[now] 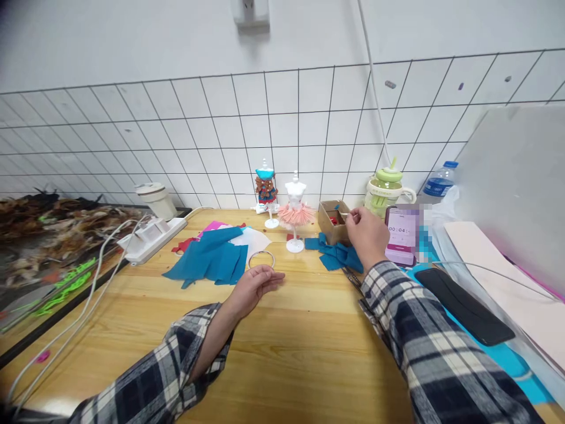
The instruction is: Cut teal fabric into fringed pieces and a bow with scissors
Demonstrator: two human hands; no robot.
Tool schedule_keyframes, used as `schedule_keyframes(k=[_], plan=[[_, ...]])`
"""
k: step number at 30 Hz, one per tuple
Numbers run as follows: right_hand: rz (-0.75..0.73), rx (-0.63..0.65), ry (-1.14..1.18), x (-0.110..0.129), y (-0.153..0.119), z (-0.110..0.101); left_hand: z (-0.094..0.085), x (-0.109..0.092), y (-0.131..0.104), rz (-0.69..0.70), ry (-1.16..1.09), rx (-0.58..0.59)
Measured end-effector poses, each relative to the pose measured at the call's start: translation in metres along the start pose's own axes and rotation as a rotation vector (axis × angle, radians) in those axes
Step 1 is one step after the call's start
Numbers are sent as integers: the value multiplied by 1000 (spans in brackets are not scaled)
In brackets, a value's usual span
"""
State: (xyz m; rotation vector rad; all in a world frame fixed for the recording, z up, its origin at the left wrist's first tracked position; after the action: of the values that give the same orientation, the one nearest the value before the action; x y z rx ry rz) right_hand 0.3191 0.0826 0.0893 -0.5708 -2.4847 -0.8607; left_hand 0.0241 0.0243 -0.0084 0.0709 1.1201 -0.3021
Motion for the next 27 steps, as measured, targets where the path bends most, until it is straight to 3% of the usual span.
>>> schedule_keyframes(k=[7, 12, 15, 18, 20, 23, 25, 27], plan=[[-174, 156, -251, -10, 4, 21, -1, -1, 0, 6, -15, 5], [-280, 213, -275, -12, -8, 18, -2, 0, 1, 12, -24, 15], [-295, 94, -144, -8, -31, 10, -3, -1, 2, 26, -40, 18], [-184, 68, 208, 1, -74, 7, -3, -3, 3, 59, -37, 10], [-5, 255, 514, 10, -108, 13, -2, -4, 2, 76, -26, 5], [232, 847, 917, 34, -157, 25, 0, -7, 0, 101, 13, 57], [422, 1160, 1156, 48, -179, 27, 2, -7, -3, 125, 49, 103], [527, 1296, 1310, 55, -189, 25, 4, -8, -5, 144, 94, 124]])
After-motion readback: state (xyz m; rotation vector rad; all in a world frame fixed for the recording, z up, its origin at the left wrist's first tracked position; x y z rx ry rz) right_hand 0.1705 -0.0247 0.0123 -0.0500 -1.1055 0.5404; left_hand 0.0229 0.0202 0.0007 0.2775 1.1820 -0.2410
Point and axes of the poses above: each hand's wrist, its own y-axis towards the middle knuckle, its own z-axis out of the palm, x = y × z, the point moved 3 cm from there along y, towards the middle knuckle, and after that the axes turned 6 degrees about z, right-handed, at the moved point
